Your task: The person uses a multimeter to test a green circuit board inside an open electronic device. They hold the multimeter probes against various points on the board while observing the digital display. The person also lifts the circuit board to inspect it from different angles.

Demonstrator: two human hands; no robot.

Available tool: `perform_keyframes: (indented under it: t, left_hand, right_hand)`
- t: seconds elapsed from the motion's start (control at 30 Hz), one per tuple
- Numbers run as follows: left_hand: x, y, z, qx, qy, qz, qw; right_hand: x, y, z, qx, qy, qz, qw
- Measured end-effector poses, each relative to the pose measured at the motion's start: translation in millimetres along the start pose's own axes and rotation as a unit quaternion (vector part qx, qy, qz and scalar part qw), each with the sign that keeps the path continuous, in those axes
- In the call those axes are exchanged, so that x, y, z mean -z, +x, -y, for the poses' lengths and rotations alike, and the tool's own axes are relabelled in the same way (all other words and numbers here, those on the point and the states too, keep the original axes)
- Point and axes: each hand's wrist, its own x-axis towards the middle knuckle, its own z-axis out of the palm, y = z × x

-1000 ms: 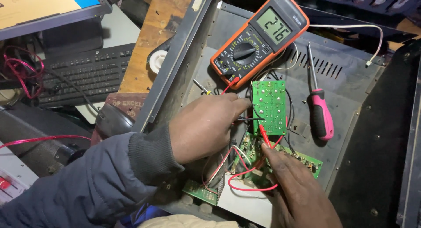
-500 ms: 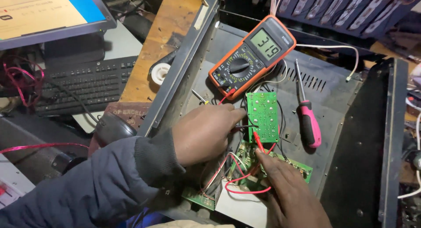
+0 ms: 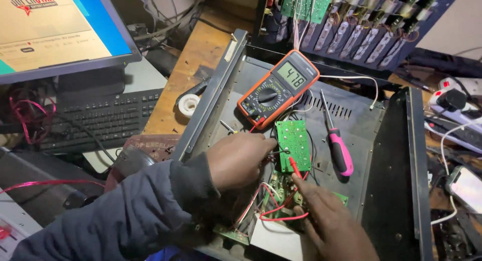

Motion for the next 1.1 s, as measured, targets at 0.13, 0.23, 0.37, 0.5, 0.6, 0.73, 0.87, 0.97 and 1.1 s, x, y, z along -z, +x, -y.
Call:
perform_keyframes:
  t: [0.13,0.23,0.37,0.5,0.6,0.73,0.87,0.97,1.1]
  left_hand:
    - [15.1,-7.4,-11.3,-0.017,0.000,0.005,1.000]
    - [23.0,-9.1,-14.2,-0.030,0.006,0.020,0.999]
    - [14.1,-8.5,1.0,-0.071,0.014,0.003,0.997]
    - [21.2,-10.9,0.3,-0.088,-0.015,-0.017,0.996]
    - [19.1,-8.4,5.9,-0.139,-0.021,-0.065,0.988]
    - [22.6,-8.8,5.9,-0.165,-0.053,-0.078,0.982]
    - [25.3,-6.2,7.2,-0.206,-0.075,-0.093,0.971]
    - [23.4,-6.0,7.9,-0.190,-0.068,-0.095,0.975]
    - [25.3,-10.9,3.0,-0.196,-0.079,-0.107,0.972]
  right_hand:
    - [12.7,-5.5,25.6,0.005,-0.039,-0.033,0.999]
    - [24.6,-10.6,44.9,-0.044,-0.038,-0.046,0.997]
    - [24.2,-13.8,43.1,0.022,-0.029,-0.099,0.994]
    - [22.3,-15.4,45.3,0.005,-0.041,-0.101,0.994]
    - [21.9,-15.9,47.6,0.009,-0.050,-0.108,0.993]
    - [19.2,-17.6,46.6,0.020,-0.032,-0.115,0.993]
    - [17.8,-18.3,46.9,0.025,-0.044,-0.125,0.991]
    - [19.5,-20.0,49.6,0.027,-0.038,-0.115,0.992]
    - [15.4,-19.1,41.1,0.008,-0.031,-0.115,0.993]
